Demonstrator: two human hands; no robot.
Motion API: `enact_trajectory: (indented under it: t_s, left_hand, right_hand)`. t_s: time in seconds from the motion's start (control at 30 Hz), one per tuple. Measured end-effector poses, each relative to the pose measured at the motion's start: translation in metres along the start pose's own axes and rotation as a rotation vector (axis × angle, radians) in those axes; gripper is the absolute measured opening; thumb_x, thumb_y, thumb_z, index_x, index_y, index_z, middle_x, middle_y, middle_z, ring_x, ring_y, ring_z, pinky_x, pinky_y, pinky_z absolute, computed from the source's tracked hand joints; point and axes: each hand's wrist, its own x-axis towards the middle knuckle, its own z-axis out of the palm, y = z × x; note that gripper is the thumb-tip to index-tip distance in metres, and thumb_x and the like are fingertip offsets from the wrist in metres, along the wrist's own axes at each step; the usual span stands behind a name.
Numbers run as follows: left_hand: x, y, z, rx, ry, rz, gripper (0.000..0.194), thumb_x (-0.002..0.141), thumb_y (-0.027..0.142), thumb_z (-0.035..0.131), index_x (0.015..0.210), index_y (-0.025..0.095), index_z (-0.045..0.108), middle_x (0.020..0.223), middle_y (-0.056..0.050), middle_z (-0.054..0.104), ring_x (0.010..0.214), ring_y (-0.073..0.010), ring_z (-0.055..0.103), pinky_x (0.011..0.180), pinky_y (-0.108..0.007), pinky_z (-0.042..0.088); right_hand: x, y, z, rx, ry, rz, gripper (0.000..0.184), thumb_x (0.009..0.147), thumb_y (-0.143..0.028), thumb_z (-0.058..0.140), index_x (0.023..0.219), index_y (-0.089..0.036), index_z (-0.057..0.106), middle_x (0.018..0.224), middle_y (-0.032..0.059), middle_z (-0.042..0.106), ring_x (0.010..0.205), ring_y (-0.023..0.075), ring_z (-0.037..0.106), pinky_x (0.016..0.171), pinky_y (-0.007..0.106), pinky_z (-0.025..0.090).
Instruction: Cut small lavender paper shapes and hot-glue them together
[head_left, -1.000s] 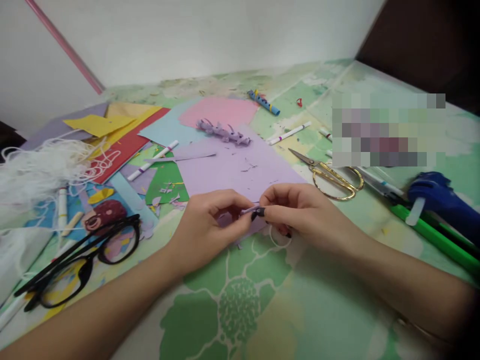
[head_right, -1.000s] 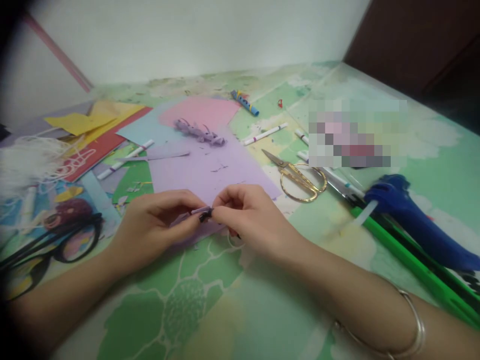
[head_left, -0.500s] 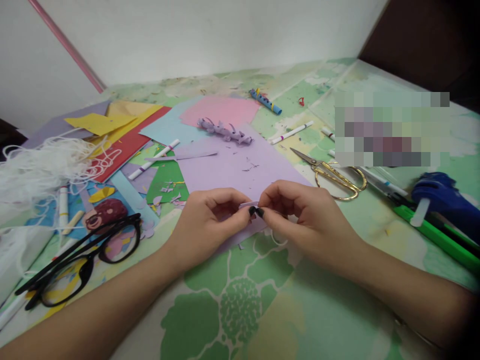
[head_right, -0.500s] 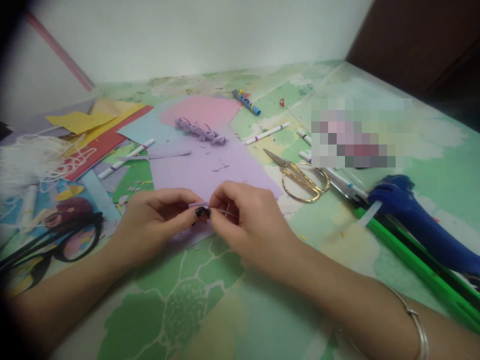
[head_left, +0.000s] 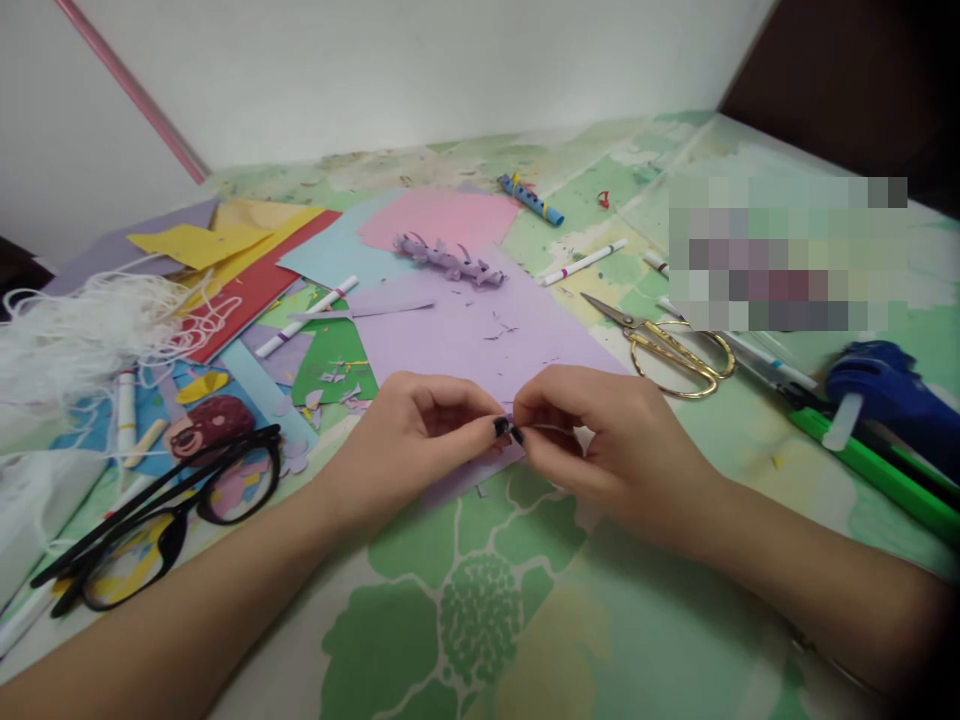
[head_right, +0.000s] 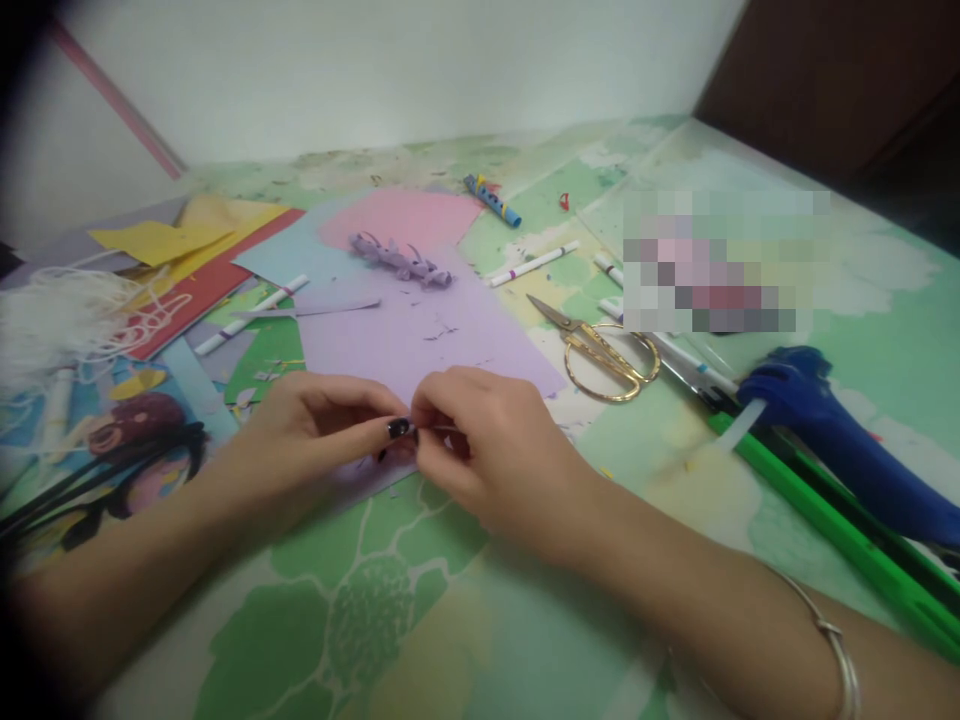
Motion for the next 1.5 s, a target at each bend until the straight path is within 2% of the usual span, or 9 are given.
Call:
enact_trajectory:
  t_s: [0.23, 0.53, 0.7, 0.8, 0.97, 1.17, 1.5]
  left_hand:
    - [0.003, 0.005, -0.009, -0.002, -0.123, -0.074, 0.008, 0.075, 0.019, 0.068, 0.07, 0.017, 0.074, 0.068, 0.0, 0.072, 0.063, -0.0098, 0.065, 0.062, -0.017, 0.052]
    - [0.004, 0.004, -0.014, 0.022, -0.138, -0.09, 0.011, 0.075, 0.017, 0.067, 0.07, 0.019, 0.076, 0.068, -0.003, 0.074, 0.061, -0.0127, 0.066, 0.059, -0.02, 0.054]
    - [0.004, 0.005, -0.013, 0.044, -0.098, -0.086, 0.011, 0.073, 0.015, 0.068, 0.069, 0.019, 0.077, 0.065, -0.003, 0.074, 0.059, -0.0125, 0.065, 0.057, -0.02, 0.053]
    - [0.003, 0.006, -0.011, 0.084, -0.081, -0.028, 0.009, 0.072, 0.017, 0.069, 0.068, 0.019, 0.077, 0.067, -0.003, 0.074, 0.061, -0.0132, 0.066, 0.057, -0.02, 0.052]
    - [0.001, 0.006, -0.011, 0.282, -0.037, 0.139, 0.011, 0.072, 0.015, 0.067, 0.067, 0.019, 0.076, 0.067, -0.002, 0.073, 0.061, -0.0123, 0.063, 0.053, -0.019, 0.048]
    - [0.0, 0.007, -0.012, 0.375, 0.007, 0.215, 0.01, 0.074, 0.018, 0.067, 0.069, 0.018, 0.076, 0.072, -0.003, 0.075, 0.064, -0.014, 0.065, 0.055, -0.021, 0.048]
    - [0.0, 0.006, -0.012, 0.49, 0.012, 0.33, 0.013, 0.072, 0.011, 0.066, 0.07, 0.02, 0.075, 0.066, 0.0, 0.073, 0.057, -0.011, 0.062, 0.054, -0.019, 0.048]
  right_hand:
    - [0.0, 0.001, -0.002, 0.022, -0.075, -0.089, 0.012, 0.079, -0.004, 0.054, 0.076, -0.015, 0.061, 0.067, -0.0021, 0.054, 0.06, 0.0074, 0.047, 0.056, 0.02, 0.035]
    - [0.0, -0.001, -0.003, 0.015, -0.103, -0.097, 0.014, 0.082, -0.007, 0.052, 0.075, -0.017, 0.058, 0.067, -0.0017, 0.052, 0.06, 0.0087, 0.046, 0.056, 0.021, 0.035]
    - [0.001, -0.001, -0.003, 0.022, -0.101, -0.08, 0.013, 0.078, -0.005, 0.053, 0.075, -0.016, 0.058, 0.067, -0.0022, 0.053, 0.06, 0.0081, 0.046, 0.056, 0.02, 0.035]
    - [0.001, -0.002, -0.002, 0.043, -0.105, -0.045, 0.013, 0.076, -0.004, 0.053, 0.074, -0.016, 0.057, 0.067, -0.0025, 0.054, 0.059, 0.0078, 0.047, 0.057, 0.02, 0.036]
    - [0.001, -0.003, -0.001, 0.068, -0.12, 0.02, 0.012, 0.074, -0.005, 0.053, 0.074, -0.016, 0.058, 0.065, -0.0025, 0.055, 0.057, 0.008, 0.047, 0.056, 0.021, 0.035]
    - [0.0, -0.003, -0.001, 0.118, -0.106, 0.124, 0.011, 0.074, -0.007, 0.055, 0.073, -0.017, 0.059, 0.06, -0.0044, 0.053, 0.054, 0.0075, 0.043, 0.053, 0.021, 0.033]
    - [0.0, -0.002, 0.0, 0.108, -0.101, 0.103, 0.011, 0.072, -0.005, 0.055, 0.071, -0.015, 0.059, 0.059, -0.0053, 0.052, 0.054, 0.0061, 0.042, 0.053, 0.02, 0.033]
